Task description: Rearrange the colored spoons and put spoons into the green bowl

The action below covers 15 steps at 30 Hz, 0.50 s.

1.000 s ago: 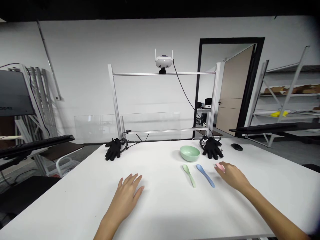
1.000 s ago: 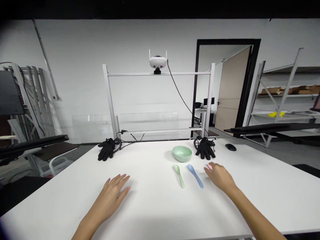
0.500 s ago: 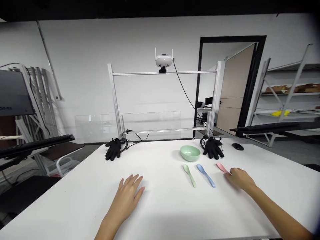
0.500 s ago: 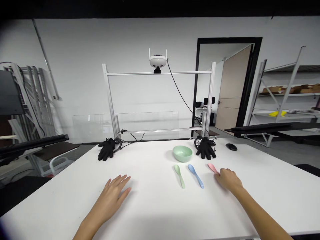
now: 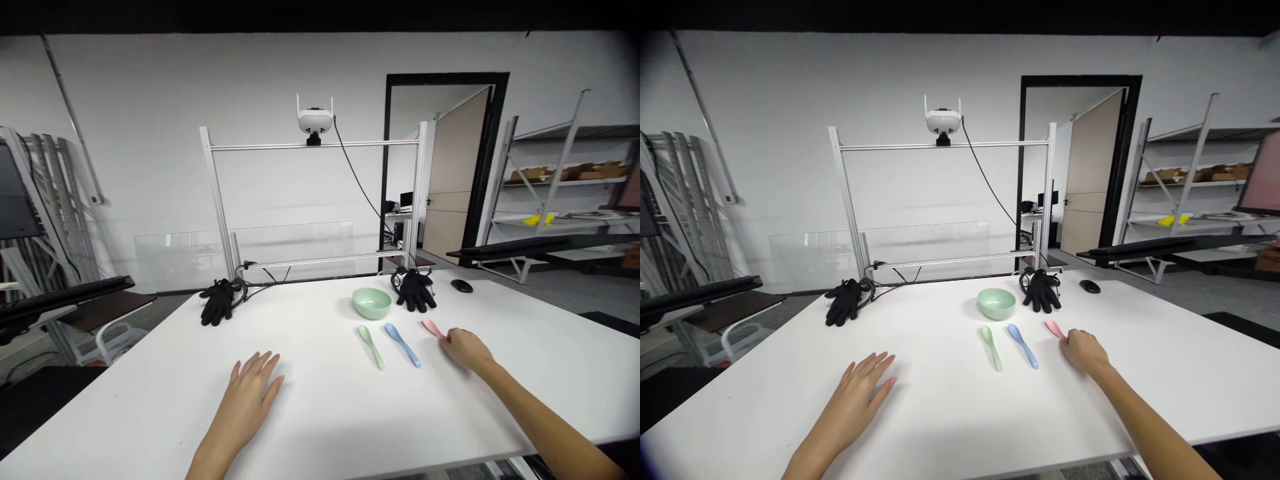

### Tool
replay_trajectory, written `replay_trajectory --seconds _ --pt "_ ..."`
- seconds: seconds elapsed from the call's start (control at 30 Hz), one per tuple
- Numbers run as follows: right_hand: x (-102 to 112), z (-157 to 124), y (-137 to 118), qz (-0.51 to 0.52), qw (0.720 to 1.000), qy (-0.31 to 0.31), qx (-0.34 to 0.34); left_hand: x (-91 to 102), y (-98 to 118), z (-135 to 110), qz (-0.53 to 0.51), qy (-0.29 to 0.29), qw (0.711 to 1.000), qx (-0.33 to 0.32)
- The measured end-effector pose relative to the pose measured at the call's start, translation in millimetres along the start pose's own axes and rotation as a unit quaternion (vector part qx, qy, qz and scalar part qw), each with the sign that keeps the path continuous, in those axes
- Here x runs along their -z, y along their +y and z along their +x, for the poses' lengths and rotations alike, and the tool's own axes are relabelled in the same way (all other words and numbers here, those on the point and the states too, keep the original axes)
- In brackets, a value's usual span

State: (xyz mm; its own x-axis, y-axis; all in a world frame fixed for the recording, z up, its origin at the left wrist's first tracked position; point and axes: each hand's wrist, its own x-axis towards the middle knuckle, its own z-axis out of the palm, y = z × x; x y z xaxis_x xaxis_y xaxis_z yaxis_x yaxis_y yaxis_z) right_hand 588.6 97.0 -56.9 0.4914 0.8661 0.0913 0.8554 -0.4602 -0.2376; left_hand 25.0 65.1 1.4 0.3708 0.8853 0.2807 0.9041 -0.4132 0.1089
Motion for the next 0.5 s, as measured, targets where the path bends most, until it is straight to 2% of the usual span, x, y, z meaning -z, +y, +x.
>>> replay_trajectory --seconds 0.23,0.5 --pt "3.5 -1.3 -2.7 0.012 1.000 0.002 -0.005 -5.6 -3.8 1.1 -0.003 0.008 1.000 -0.003" --pt "29.5 -13.1 -32.1 0.005 1.000 0.013 0.025 -3.2 -2.2 -1.0 -0.004 -0.004 1.000 0.002"
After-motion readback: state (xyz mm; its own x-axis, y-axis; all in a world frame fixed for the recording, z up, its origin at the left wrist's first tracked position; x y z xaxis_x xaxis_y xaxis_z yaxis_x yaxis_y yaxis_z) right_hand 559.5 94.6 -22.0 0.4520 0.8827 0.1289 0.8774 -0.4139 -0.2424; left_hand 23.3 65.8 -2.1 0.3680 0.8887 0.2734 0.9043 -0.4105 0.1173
